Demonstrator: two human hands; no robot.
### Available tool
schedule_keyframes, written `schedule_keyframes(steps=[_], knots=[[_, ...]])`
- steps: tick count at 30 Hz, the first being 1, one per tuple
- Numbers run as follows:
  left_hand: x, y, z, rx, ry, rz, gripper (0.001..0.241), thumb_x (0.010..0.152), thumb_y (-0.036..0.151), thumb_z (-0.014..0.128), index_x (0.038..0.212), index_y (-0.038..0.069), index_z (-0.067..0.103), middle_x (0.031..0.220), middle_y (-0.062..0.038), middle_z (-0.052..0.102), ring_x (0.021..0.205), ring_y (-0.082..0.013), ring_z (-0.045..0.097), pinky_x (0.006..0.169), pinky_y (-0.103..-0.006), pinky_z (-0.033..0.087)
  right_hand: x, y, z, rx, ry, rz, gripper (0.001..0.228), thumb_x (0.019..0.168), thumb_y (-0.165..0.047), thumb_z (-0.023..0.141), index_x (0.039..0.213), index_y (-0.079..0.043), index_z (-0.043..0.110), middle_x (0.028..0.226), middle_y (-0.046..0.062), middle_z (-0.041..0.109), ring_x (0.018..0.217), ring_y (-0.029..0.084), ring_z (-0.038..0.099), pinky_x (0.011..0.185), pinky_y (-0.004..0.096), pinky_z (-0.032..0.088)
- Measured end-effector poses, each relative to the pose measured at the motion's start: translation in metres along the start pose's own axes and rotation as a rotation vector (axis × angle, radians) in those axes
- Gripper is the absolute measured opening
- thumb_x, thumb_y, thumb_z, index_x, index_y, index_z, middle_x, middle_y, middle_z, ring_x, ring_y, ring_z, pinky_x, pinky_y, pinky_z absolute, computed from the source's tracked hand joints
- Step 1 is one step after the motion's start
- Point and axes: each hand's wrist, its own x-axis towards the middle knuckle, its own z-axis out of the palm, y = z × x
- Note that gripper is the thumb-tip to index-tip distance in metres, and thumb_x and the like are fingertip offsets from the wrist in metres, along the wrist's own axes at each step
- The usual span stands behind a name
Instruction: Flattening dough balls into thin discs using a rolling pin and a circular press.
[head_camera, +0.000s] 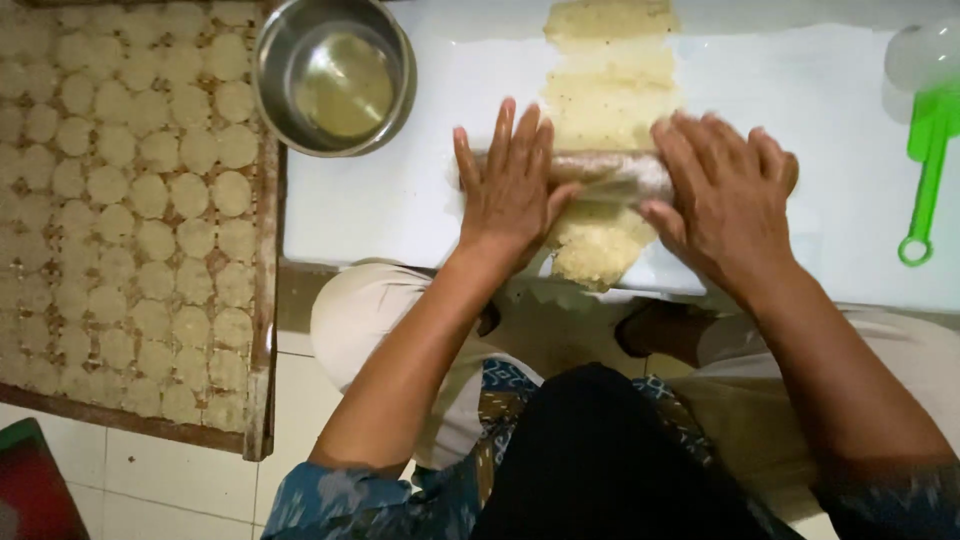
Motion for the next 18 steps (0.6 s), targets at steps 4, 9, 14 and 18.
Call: schedule_keyframes(steps=[4, 9, 14, 18], knots=[[-0.017, -0.007, -0.022, -0.11, -0.027, 0.083, 0.077, 0.1, 0.052, 0.057, 0.156, 0.005, 0.032, 0.165, -0.018, 0.02, 0.153, -0.037, -0.004, 0.112, -0.0773, -0.009, -0.009, 0.003, 0.002, -0.007, 0.053, -0.054, 0.066, 0.088, -0.022, 0.079, 0.151, -0.013, 0.06, 0.129, 0.011, 0.066, 0.12, 0.034, 0.059, 0.123, 0.059, 0.019], [-0.041, -0.003, -0.053, -0.105, -0.006, 0.022, 0.066, 0.104, 0.057, 0.031, 0.15, 0.011, 0.043, 0.157, -0.012, 0.041, 0.152, -0.0309, 0.017, 0.115, -0.0755, -0.002, -0.023, -0.003, -0.008, 0.04, -0.055, -0.083, 0.058, 0.099, -0.041, 0.061, 0.152, -0.02, 0.052, 0.132, 0.012, 0.067, 0.119, 0.035, 0.061, 0.124, 0.067, 0.015], [-0.059, 0.008, -0.029, -0.106, 0.063, -0.068, 0.069, 0.105, 0.054, 0.043, 0.156, 0.008, 0.036, 0.163, -0.013, 0.039, 0.154, -0.0291, 0.024, 0.121, -0.0665, 0.003, -0.037, -0.015, 0.001, 0.082, -0.079, -0.054, 0.057, 0.103, -0.048, 0.05, 0.153, -0.02, 0.052, 0.132, 0.01, 0.066, 0.122, 0.035, 0.061, 0.126, 0.068, 0.01], [-0.041, 0.002, -0.026, -0.004, 0.066, -0.089, 0.072, 0.108, 0.053, 0.048, 0.161, 0.008, 0.028, 0.166, -0.015, 0.021, 0.155, -0.0291, 0.013, 0.123, -0.0723, 0.011, -0.018, -0.013, 0.02, 0.126, 0.05, 0.002, 0.075, 0.115, -0.061, 0.029, 0.158, -0.006, 0.054, 0.161, 0.022, 0.056, 0.153, 0.045, 0.041, 0.12, 0.071, -0.005]])
